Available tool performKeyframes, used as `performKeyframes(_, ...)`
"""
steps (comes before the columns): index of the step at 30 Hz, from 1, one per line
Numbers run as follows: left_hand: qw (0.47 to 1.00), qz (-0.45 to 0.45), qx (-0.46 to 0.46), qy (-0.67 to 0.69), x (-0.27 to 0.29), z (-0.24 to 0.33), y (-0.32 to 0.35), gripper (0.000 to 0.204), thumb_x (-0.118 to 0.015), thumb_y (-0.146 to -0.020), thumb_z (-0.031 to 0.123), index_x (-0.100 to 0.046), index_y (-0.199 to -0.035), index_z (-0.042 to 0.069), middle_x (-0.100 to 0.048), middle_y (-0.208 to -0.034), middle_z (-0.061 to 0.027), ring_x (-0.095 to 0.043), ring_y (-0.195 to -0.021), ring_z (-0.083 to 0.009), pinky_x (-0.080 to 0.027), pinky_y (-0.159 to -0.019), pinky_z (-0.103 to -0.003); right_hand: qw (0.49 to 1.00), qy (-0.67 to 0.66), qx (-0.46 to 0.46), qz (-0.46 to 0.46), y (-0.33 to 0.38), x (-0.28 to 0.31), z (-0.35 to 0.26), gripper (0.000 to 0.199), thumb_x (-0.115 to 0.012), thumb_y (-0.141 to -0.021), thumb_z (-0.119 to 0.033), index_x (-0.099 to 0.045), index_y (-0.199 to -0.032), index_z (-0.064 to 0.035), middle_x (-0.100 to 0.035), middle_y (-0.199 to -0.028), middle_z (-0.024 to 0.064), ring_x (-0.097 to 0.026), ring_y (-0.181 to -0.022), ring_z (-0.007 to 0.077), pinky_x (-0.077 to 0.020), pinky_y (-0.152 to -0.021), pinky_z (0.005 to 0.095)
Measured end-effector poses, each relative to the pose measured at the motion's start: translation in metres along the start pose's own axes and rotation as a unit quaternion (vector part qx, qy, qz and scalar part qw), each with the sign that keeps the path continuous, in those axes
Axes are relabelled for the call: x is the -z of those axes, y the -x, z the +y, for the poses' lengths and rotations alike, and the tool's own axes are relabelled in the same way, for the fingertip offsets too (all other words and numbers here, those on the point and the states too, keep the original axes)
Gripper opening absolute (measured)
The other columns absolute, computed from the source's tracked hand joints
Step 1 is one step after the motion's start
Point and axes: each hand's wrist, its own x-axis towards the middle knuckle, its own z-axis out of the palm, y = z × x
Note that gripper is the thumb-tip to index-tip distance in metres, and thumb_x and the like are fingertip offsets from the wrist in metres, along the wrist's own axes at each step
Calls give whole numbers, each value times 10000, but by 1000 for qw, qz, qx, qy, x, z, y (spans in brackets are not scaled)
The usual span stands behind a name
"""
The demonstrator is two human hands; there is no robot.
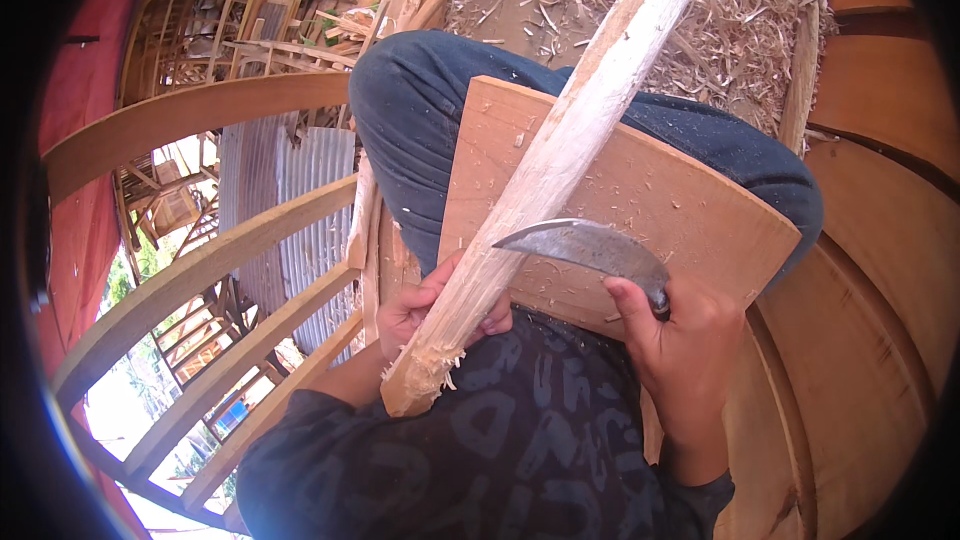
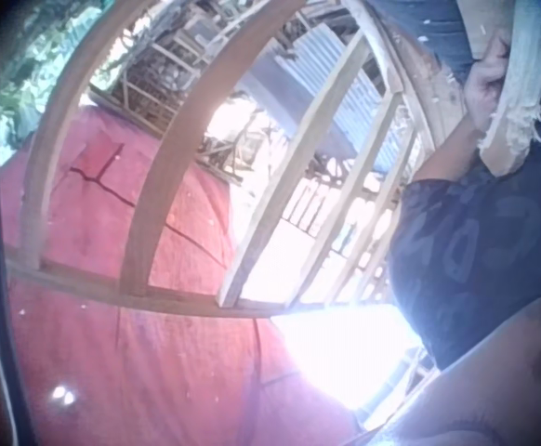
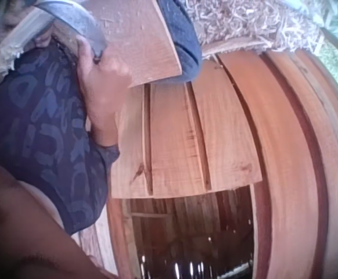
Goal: The person sits cross-legged and uses a curved knife to shave and shape a long wooden stick held against a small wooden board on their lap. Wood shavings accumulate on the board and surrounding floor as the person repeatedly scrapes the stick's surface.
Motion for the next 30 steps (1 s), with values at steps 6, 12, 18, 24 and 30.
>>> performKeyframes(6,996,-10,86,19,4,15,9,743,-456,-732,259,-242,-1386,-22,-489,-1156,-198,-514,-1042,-342,-425,-897,-396,976,-62,132,-162,25,-19,-29,489,-740,-698,-421,-483,-568,-26,-481,-492,134,-527,-447,306,-391,-423,371)
performKeyframes(12,993,-15,115,35,-1,18,14,656,-418,-815,267,-239,-1388,2,-503,-1187,-173,-545,-1016,-254,-414,-898,-347,979,4,169,-113,19,-24,-24,506,-731,-690,-469,-476,-550,-55,-480,-480,104,-528,-427,289,-398,-401,363)
performKeyframes(18,993,-70,75,59,-12,11,11,533,-432,-820,354,-400,-1217,0,-426,-811,-84,-387,-638,-192,-299,-604,-345,997,66,28,16,-1,-12,1,475,-729,-713,-419,-506,-571,-25,-476,-489,139,-522,-432,307,-364,-402,366)
performKeyframes(24,975,-140,120,127,2,9,9,611,-394,-831,354,-303,-1354,52,-491,-916,-139,-484,-772,-238,-382,-714,-348,994,-7,79,-71,12,1,-18,458,-753,-694,-396,-504,-570,-32,-495,-500,148,-529,-444,316,-391,-419,375)
performKeyframes(30,967,-176,158,95,-3,14,14,609,-582,-730,382,-396,-1187,25,-455,-862,-100,-510,-771,-243,-393,-679,-341,987,-10,134,-92,8,-23,-19,524,-719,-689,-503,-473,-542,-65,-493,-478,124,-527,-411,286,-391,-389,368)
